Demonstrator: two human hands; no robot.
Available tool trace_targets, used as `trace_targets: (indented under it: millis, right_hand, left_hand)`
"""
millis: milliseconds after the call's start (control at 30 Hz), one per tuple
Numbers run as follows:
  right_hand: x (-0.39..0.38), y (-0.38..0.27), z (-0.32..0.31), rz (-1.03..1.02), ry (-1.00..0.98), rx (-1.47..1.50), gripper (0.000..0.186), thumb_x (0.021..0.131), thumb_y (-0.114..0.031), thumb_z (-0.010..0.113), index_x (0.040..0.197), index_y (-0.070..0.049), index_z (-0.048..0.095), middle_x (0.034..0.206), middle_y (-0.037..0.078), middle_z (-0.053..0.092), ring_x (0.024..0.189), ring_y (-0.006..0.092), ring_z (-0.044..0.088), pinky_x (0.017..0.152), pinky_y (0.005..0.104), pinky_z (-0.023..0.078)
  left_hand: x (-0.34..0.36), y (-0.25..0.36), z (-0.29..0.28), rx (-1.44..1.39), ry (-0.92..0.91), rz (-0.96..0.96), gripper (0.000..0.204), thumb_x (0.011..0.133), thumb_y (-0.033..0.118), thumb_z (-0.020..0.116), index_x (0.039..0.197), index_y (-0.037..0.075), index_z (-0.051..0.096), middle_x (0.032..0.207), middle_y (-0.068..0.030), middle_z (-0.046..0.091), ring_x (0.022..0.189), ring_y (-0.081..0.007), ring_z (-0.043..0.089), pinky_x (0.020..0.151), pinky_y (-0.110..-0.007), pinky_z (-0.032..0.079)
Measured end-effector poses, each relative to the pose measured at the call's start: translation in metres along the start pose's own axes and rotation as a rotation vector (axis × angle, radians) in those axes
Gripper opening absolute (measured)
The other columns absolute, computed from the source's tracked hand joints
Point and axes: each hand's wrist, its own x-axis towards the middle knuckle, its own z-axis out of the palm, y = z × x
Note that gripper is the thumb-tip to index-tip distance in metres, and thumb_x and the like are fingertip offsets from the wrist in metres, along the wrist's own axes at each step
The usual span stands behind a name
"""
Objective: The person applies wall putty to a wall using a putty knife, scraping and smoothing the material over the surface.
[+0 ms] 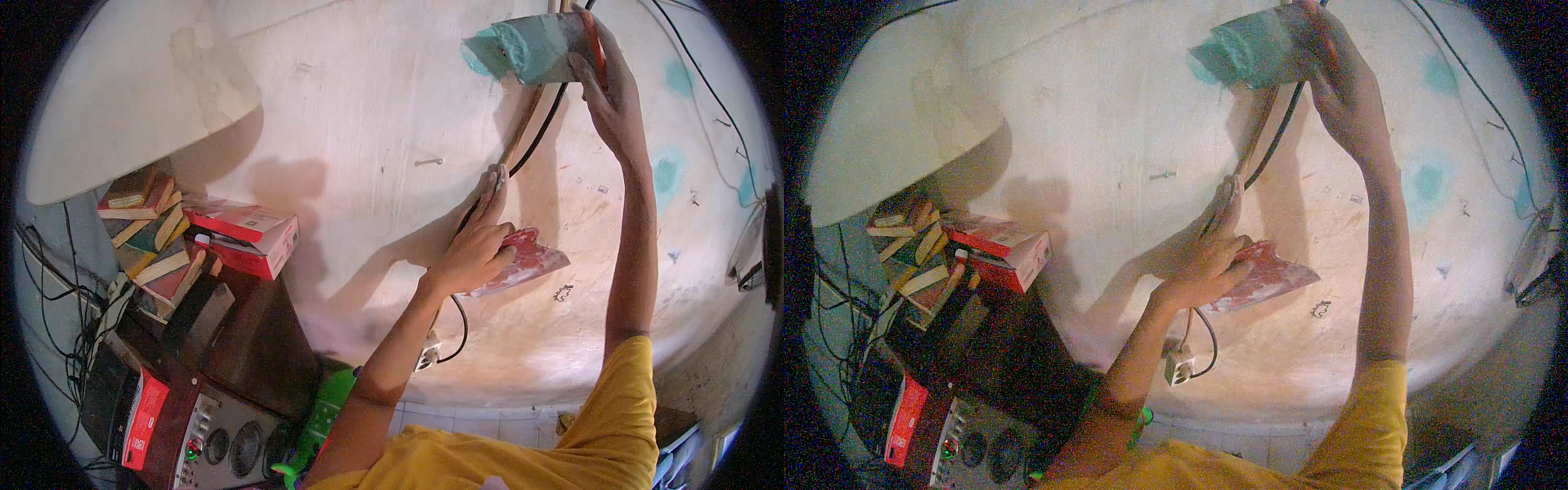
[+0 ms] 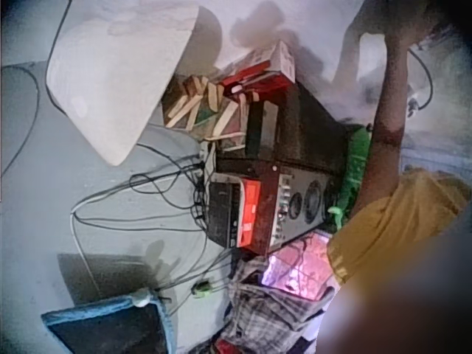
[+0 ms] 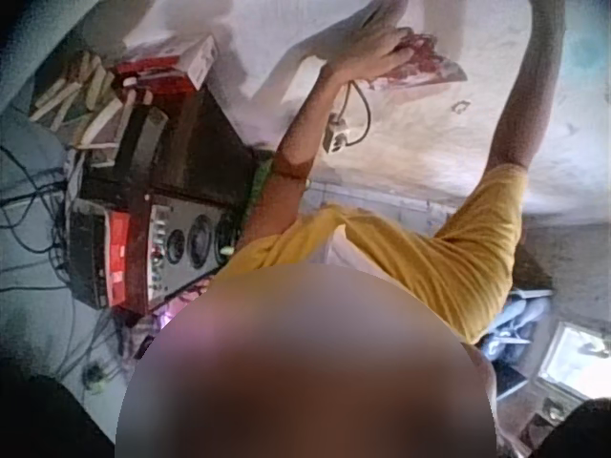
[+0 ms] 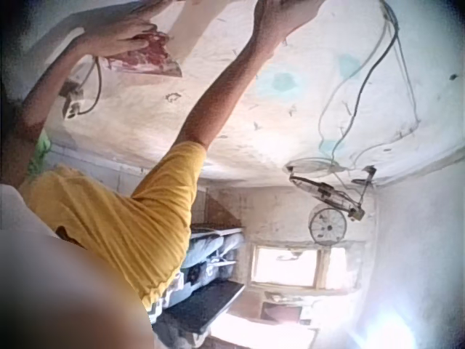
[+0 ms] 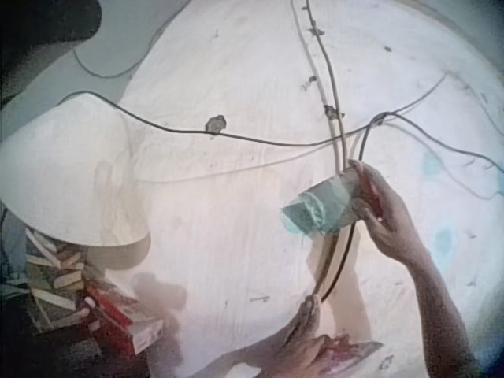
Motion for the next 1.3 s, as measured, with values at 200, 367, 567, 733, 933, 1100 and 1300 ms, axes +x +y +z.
trace_targets:
  millis: [200,367,567,733,933,1100,1300]
  right_hand:
    - [0.018,-0.049,-0.016,-0.028,-0.375,0.007,0.061,0.076,0.008,0.053,0.134,-0.005,0.042,0.116,0.016,0.06,0.103,0.0247,0.06,0.08,0.0334,0.052]
    - [0.011,-0.056,0.01,-0.217,-0.456,-0.139,0.061,0.071,0.007,0.057,0.13,-0.008,0.047,0.115,0.016,0.06,0.096,0.0341,0.06,0.079,0.0386,0.051]
    - [-0.001,-0.025,0.033,-0.341,-0.337,-0.193,0.06,0.073,-0.002,0.064,0.129,-0.016,0.046,0.114,0.016,0.059,0.1,0.0368,0.058,0.083,0.0426,0.051]
    - [0.011,-0.025,0.026,-0.404,-0.267,-0.167,0.062,0.069,0.008,0.056,0.128,-0.006,0.047,0.117,0.017,0.058,0.099,0.0372,0.058,0.08,0.0397,0.051]
    - [0.02,-0.031,0.019,-0.274,-0.279,-0.162,0.066,0.066,0.011,0.053,0.131,-0.002,0.044,0.117,0.02,0.058,0.102,0.0364,0.059,0.083,0.0388,0.051]
    - [0.026,-0.001,0.012,-0.182,-0.247,-0.008,0.064,0.07,0.011,0.055,0.132,0.0,0.043,0.118,0.02,0.059,0.096,0.0288,0.063,0.081,0.035,0.052]
    - [0.028,-0.011,0.011,0.032,-0.21,-0.113,0.058,0.073,0.003,0.058,0.129,-0.002,0.047,0.109,0.018,0.063,0.083,0.025,0.067,0.07,0.0333,0.052]
  left_hand:
    - [0.0,0.002,-0.001,-0.035,-0.054,-0.06,0.032,0.084,0.02,0.057,0.091,-0.01,0.064,0.151,-0.0253,-0.006,0.14,-0.0422,-0.003,0.114,-0.045,0.005]
    - [-0.002,0.001,-0.001,-0.103,-0.056,-0.064,0.033,0.085,0.02,0.057,0.095,-0.01,0.063,0.151,-0.023,-0.009,0.14,-0.0408,-0.004,0.114,-0.044,0.005]
    - [0.0,-0.002,0.002,-0.049,-0.039,-0.03,0.03,0.086,0.019,0.056,0.093,-0.009,0.063,0.151,-0.0248,-0.009,0.14,-0.0411,-0.004,0.114,-0.044,0.006]
    - [0.001,0.001,0.0,-0.061,-0.058,-0.054,0.031,0.085,0.022,0.057,0.088,-0.008,0.063,0.15,-0.0265,-0.007,0.14,-0.0422,-0.002,0.114,-0.045,0.007]
    - [-0.001,0.001,-0.006,0.005,-0.05,-0.045,0.031,0.085,0.022,0.058,0.089,-0.009,0.063,0.15,-0.0272,-0.004,0.14,-0.0429,-0.001,0.114,-0.045,0.007]
    - [0.004,0.001,0.001,-0.038,-0.046,-0.037,0.032,0.085,0.022,0.058,0.09,-0.009,0.065,0.15,-0.0272,-0.004,0.139,-0.0438,-0.002,0.114,-0.046,0.007]
    - [0.0,-0.003,0.001,-0.027,-0.051,-0.051,0.033,0.084,0.021,0.059,0.094,-0.01,0.064,0.15,-0.0273,-0.005,0.139,-0.0436,-0.003,0.114,-0.046,0.006]
